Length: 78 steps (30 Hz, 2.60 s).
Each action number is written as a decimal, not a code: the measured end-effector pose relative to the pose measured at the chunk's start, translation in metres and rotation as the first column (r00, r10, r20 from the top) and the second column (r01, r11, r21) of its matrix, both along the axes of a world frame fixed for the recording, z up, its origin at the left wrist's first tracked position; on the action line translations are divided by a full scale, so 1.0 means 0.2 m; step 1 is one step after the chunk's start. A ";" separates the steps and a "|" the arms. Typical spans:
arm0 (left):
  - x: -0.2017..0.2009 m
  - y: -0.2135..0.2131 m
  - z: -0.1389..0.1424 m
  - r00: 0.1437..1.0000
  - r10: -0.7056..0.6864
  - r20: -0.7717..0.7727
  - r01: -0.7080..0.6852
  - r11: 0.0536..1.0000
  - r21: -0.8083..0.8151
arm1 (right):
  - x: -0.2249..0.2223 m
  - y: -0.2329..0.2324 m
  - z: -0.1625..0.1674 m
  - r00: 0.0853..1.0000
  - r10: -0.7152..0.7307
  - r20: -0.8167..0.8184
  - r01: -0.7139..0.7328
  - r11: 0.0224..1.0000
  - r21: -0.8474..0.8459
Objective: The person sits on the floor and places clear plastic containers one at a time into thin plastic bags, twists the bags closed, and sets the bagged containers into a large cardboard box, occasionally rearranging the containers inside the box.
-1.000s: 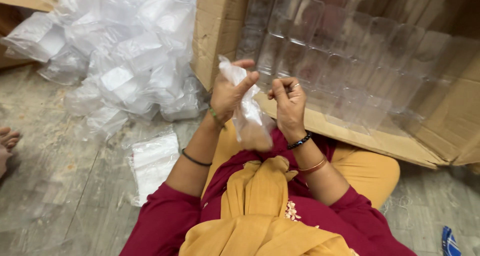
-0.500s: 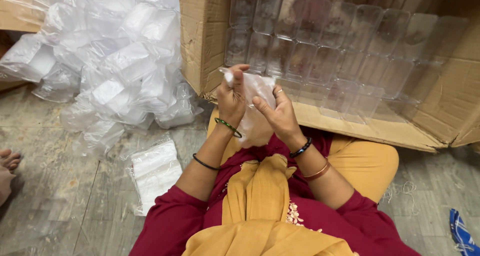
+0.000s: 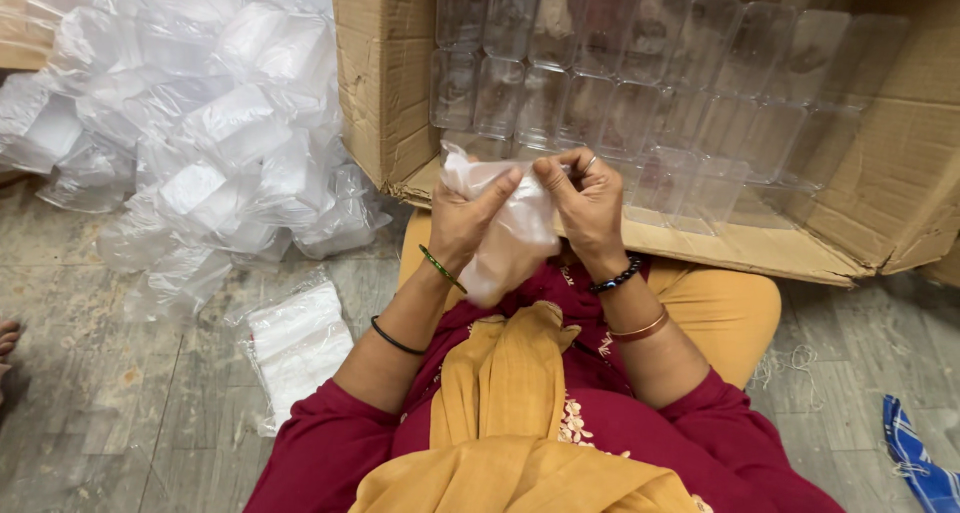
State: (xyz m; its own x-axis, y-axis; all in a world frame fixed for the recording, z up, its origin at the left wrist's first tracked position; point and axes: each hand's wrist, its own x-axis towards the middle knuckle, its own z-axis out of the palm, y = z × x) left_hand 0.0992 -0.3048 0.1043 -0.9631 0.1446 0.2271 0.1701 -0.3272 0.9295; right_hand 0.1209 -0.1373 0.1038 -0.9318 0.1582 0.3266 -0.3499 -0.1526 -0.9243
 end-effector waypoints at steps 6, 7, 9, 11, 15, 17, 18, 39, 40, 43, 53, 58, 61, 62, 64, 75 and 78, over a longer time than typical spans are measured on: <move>0.00 0.03 -0.05 0.998 -0.064 -0.005 0.064 0.988 0.140 | 0.07 -0.05 -0.09 0.999 -0.034 0.003 0.035 0.996 -0.083; 0.00 0.03 -0.06 0.997 -0.072 0.036 0.065 0.985 0.161 | 0.07 -0.05 -0.10 1.000 -0.028 0.006 0.028 0.996 -0.082; 0.00 0.03 -0.07 0.994 -0.095 0.052 0.085 0.982 0.168 | 0.08 -0.06 -0.13 1.000 -0.019 0.001 0.019 0.996 -0.088; 0.01 0.03 -0.07 0.994 -0.113 0.005 0.111 0.983 0.144 | 0.08 -0.05 -0.14 0.999 -0.025 0.019 0.027 0.992 -0.120; 0.00 0.01 -0.05 0.980 -0.199 -0.029 0.201 0.966 0.163 | 0.08 -0.03 -0.14 0.998 0.002 -0.064 -0.012 0.986 -0.167; 0.01 0.02 -0.05 0.984 -0.168 0.054 0.161 0.980 0.120 | 0.08 -0.01 -0.15 0.996 0.021 -0.086 -0.033 0.990 -0.137; 0.01 0.03 -0.06 0.989 -0.138 0.047 0.135 0.989 0.054 | 0.08 -0.01 -0.16 0.995 0.029 -0.100 -0.041 0.992 -0.121; -0.74 0.84 -0.45 0.340 -0.875 0.346 0.653 0.484 0.583 | -0.11 1.18 -0.51 0.878 -0.380 0.291 0.295 0.908 0.297; -0.77 0.91 -0.49 0.385 -0.844 0.374 0.669 0.534 0.517 | -0.15 1.18 -0.52 0.880 -0.450 0.154 0.369 0.851 0.374; -0.84 1.13 -0.61 0.818 -0.432 0.380 0.492 0.867 -0.073 | -0.26 1.20 -0.52 0.705 -0.513 -0.490 0.684 0.308 0.662; -0.72 1.33 -0.78 0.923 -0.034 0.383 0.181 0.917 -0.355 | -0.33 1.10 -0.52 0.784 -0.621 0.017 0.504 0.652 0.567; -0.57 0.61 -0.60 0.923 -0.249 0.292 0.255 0.967 0.020 | -0.25 0.69 -0.56 0.978 -0.062 0.201 0.124 0.943 -0.309; -0.38 0.03 -0.57 0.956 -0.052 0.289 0.066 0.997 -0.036 | -0.16 0.24 -0.71 0.973 0.156 0.172 -0.087 0.932 -0.352; -0.31 -0.15 -0.59 0.943 0.020 0.331 0.003 0.998 -0.068 | -0.16 0.11 -0.76 0.944 0.238 0.226 -0.143 0.918 -0.369; -0.20 -0.42 -0.68 0.849 0.130 0.512 -0.074 0.989 -0.129 | -0.16 -0.17 -0.86 0.893 0.268 0.361 -0.190 0.953 -0.236; -0.07 -0.93 -1.10 0.574 -0.309 0.758 0.374 0.923 0.093 | -0.16 -0.53 -0.82 0.943 0.267 0.201 -0.331 0.679 0.655; -0.01 -1.08 -1.08 0.401 -0.505 0.764 0.668 0.732 0.133 | -0.18 -0.68 -0.76 0.926 0.369 0.077 -0.307 0.620 0.722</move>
